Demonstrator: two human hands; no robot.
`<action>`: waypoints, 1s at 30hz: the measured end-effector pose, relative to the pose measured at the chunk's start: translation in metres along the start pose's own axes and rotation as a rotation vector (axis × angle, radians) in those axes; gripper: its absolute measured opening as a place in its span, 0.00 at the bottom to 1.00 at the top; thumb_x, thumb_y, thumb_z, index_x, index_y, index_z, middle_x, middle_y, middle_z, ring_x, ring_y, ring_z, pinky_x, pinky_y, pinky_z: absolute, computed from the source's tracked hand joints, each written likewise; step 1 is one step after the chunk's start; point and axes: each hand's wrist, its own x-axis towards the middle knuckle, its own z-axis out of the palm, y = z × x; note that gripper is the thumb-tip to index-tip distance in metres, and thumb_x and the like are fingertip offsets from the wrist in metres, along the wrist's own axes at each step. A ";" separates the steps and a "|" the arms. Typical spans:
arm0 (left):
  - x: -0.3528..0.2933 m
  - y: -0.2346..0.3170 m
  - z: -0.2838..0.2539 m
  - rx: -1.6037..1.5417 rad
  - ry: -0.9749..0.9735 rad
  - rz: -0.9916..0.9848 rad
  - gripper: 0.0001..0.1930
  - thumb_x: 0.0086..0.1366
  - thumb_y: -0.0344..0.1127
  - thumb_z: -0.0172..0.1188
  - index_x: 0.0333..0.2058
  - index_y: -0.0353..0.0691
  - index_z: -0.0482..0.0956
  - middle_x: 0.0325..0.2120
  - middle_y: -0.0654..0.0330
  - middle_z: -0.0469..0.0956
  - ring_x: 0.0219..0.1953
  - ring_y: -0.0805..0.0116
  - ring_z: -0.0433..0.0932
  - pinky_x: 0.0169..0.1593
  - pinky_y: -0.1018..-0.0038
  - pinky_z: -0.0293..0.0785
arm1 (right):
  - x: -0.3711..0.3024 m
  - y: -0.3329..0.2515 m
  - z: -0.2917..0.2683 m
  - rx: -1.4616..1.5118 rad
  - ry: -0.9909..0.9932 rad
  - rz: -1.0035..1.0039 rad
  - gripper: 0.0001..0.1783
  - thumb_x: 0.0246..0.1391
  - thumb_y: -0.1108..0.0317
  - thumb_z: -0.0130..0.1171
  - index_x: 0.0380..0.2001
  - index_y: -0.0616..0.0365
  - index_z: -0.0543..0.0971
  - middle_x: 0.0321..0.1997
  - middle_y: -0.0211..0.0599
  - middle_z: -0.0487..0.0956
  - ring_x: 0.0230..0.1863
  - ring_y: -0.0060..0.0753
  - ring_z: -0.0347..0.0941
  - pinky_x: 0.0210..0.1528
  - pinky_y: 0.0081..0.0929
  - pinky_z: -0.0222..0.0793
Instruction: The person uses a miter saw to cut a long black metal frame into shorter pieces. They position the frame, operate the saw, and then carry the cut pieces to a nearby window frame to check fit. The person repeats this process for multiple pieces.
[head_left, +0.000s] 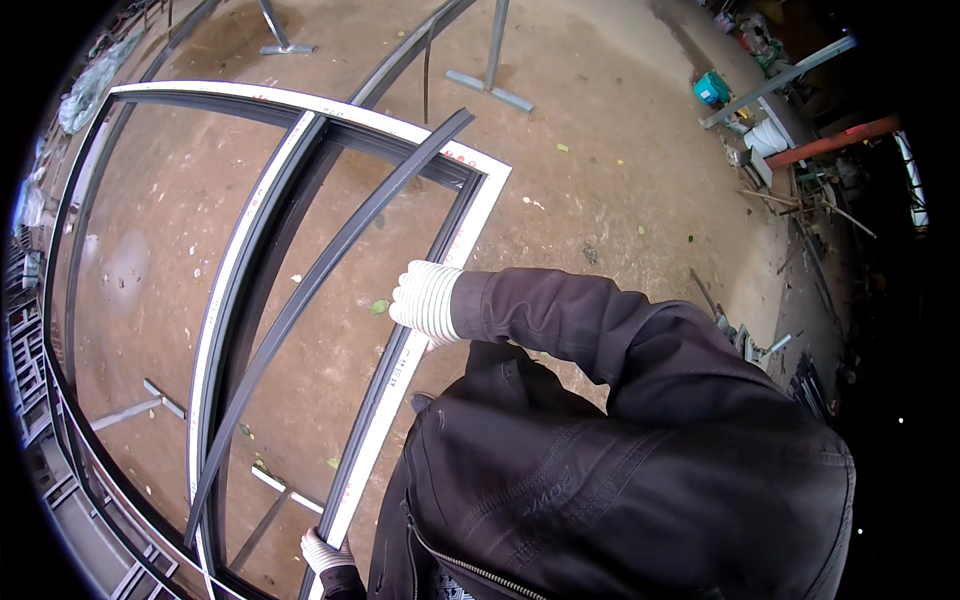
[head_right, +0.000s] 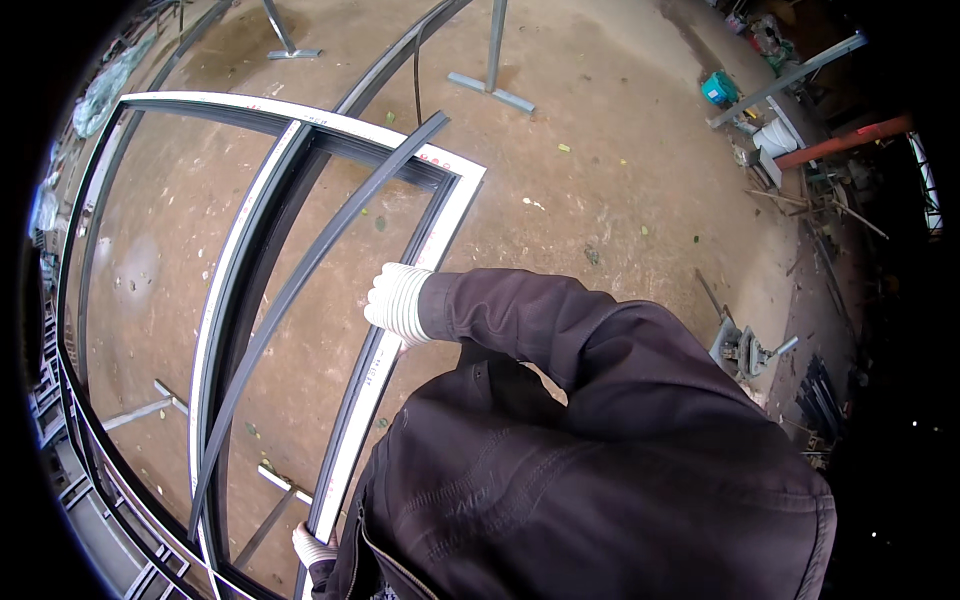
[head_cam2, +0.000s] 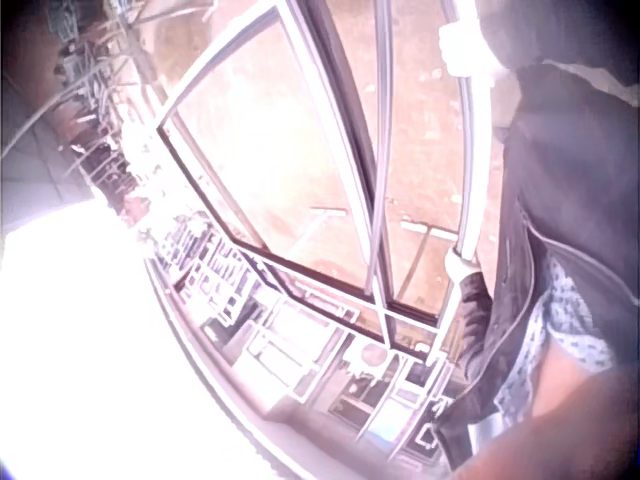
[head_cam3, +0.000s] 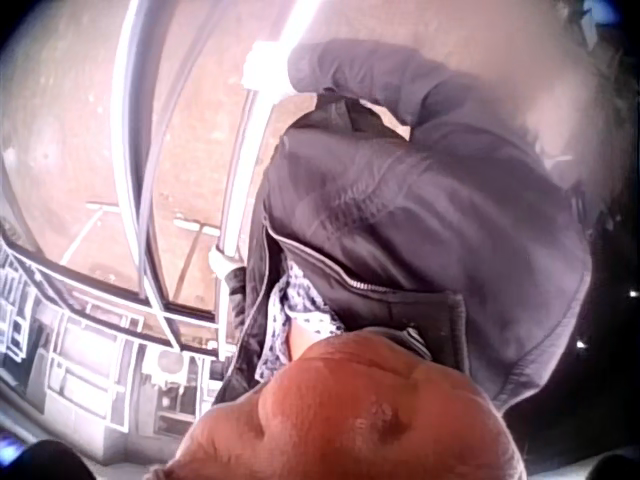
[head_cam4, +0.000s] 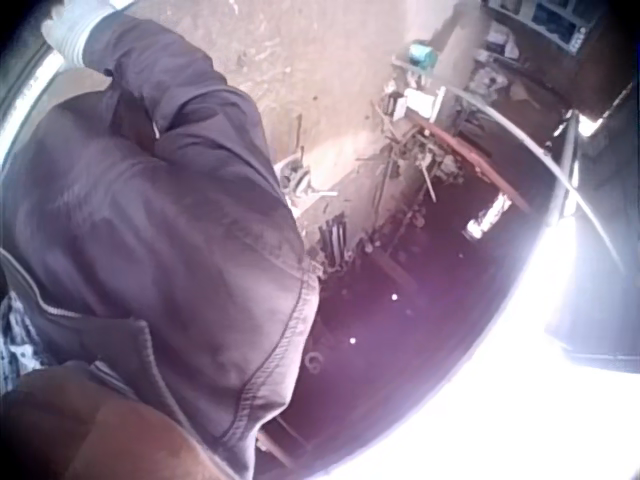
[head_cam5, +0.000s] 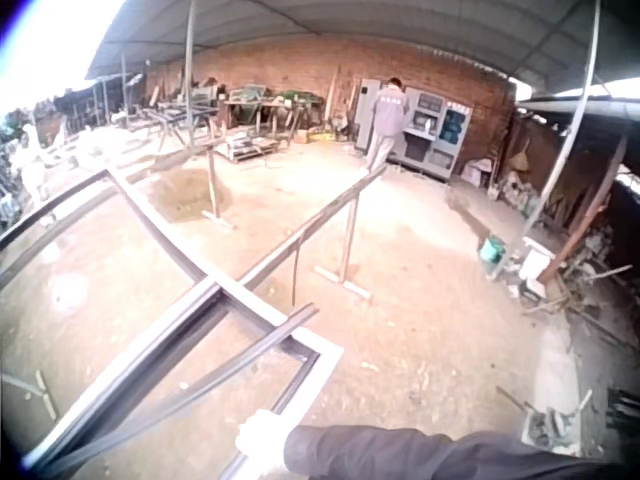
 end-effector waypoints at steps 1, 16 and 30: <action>0.004 0.010 -0.002 0.005 -0.011 -0.011 0.39 0.38 0.38 0.82 0.49 0.36 0.72 0.39 0.48 0.75 0.45 0.45 0.75 0.51 0.55 0.73 | 0.001 0.002 0.004 0.028 0.032 -0.006 0.31 0.43 0.37 0.73 0.38 0.52 0.83 0.38 0.34 0.83 0.46 0.39 0.80 0.49 0.38 0.70; 0.104 0.244 -0.044 -0.118 -0.055 0.228 0.33 0.49 0.40 0.75 0.51 0.31 0.71 0.39 0.43 0.76 0.44 0.40 0.75 0.51 0.51 0.73 | -0.008 0.040 0.000 0.231 0.060 -0.228 0.35 0.48 0.36 0.67 0.42 0.60 0.81 0.40 0.42 0.81 0.46 0.45 0.78 0.53 0.40 0.68; 0.105 0.244 -0.043 -0.131 -0.121 0.211 0.35 0.47 0.36 0.75 0.52 0.31 0.68 0.39 0.42 0.74 0.44 0.38 0.74 0.51 0.50 0.71 | -0.005 0.140 -0.021 0.340 -0.207 0.227 0.35 0.70 0.42 0.40 0.33 0.62 0.85 0.31 0.52 0.84 0.37 0.54 0.82 0.44 0.49 0.76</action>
